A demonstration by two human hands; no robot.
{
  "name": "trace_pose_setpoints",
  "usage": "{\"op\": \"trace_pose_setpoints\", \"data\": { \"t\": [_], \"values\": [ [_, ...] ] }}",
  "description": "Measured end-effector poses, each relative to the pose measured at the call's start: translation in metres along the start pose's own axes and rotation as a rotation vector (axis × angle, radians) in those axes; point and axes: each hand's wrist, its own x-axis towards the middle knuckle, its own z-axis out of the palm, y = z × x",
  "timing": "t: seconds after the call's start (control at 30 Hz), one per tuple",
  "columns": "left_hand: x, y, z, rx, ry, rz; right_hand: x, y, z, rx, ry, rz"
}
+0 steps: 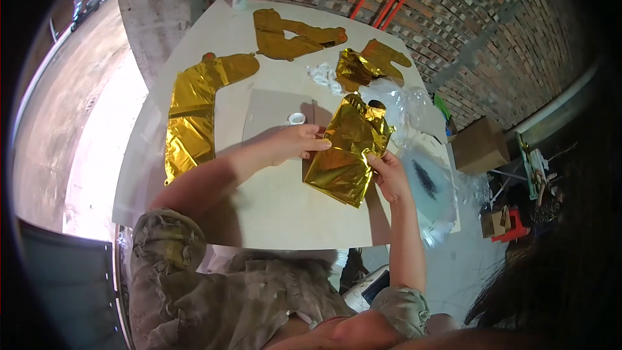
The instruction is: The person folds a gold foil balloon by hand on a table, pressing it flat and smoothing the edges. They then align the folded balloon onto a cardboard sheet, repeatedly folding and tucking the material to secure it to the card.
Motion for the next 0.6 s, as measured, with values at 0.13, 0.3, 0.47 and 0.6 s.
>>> {"op": "trace_pose_setpoints", "data": {
  "t": [0.13, 0.3, 0.47, 0.6],
  "values": [
    [-0.005, 0.01, 0.009, -0.098, -0.186, -0.02, -0.013, -0.001, 0.006, 0.091, -0.006, -0.001],
    [-0.004, 0.008, 0.02, -0.026, -0.109, -0.032, -0.014, 0.007, -0.006, 0.054, -0.047, 0.03],
    [-0.005, 0.0, 0.024, 0.004, 0.001, -0.06, -0.028, -0.007, 0.01, 0.043, -0.118, 0.088],
    [-0.009, 0.004, 0.027, 0.167, 0.049, -0.099, -0.016, 0.006, -0.001, -0.021, -0.171, 0.023]
  ]
}}
